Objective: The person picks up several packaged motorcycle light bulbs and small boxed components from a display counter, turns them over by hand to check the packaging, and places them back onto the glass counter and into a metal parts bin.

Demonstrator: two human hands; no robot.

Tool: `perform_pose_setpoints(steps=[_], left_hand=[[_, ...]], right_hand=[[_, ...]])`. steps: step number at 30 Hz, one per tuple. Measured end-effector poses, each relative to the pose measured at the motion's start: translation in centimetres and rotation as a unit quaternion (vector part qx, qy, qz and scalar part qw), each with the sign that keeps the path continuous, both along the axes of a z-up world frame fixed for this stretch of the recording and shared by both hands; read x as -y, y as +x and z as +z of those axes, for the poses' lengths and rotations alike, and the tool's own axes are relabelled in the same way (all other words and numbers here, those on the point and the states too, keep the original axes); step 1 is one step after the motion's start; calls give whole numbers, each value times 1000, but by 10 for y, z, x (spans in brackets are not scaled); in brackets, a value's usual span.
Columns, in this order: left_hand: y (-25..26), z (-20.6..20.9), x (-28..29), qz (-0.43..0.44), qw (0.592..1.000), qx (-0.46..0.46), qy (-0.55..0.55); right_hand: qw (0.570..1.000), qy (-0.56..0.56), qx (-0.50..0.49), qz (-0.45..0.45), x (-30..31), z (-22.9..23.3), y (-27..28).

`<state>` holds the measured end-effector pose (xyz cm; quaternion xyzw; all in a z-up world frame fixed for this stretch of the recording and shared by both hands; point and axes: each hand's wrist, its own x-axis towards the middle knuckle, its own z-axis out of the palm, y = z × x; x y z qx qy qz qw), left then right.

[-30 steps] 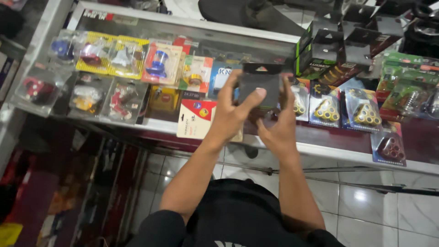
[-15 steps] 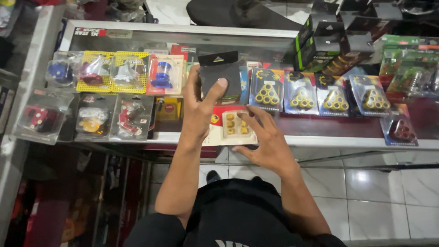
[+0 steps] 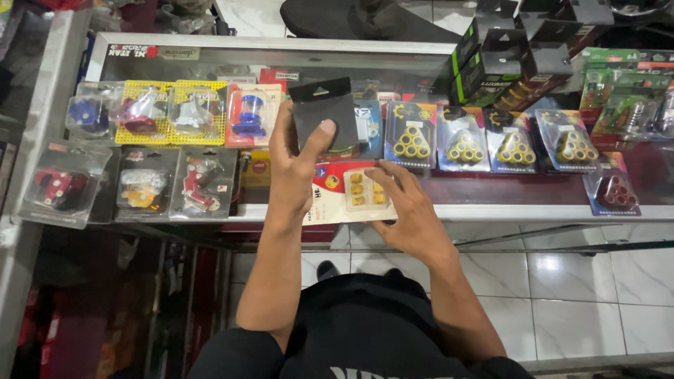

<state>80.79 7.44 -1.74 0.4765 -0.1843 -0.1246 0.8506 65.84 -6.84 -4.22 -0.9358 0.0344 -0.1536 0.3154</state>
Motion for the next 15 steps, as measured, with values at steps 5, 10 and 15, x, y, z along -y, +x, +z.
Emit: perform_pose_setpoints(steps=[5, 10, 15], left_hand=[[-3, 0, -2, -5, 1000, 2, 3], [-5, 0, -3, -4, 1000, -20, -23], [-12, 1, 0, 6, 1000, -1, -5]], right_hand=[[1000, -1, 3, -4, -7, -5, 1], [1000, -13, 14, -7, -27, -14, 8], [999, -7, 37, 5, -47, -27, 16]])
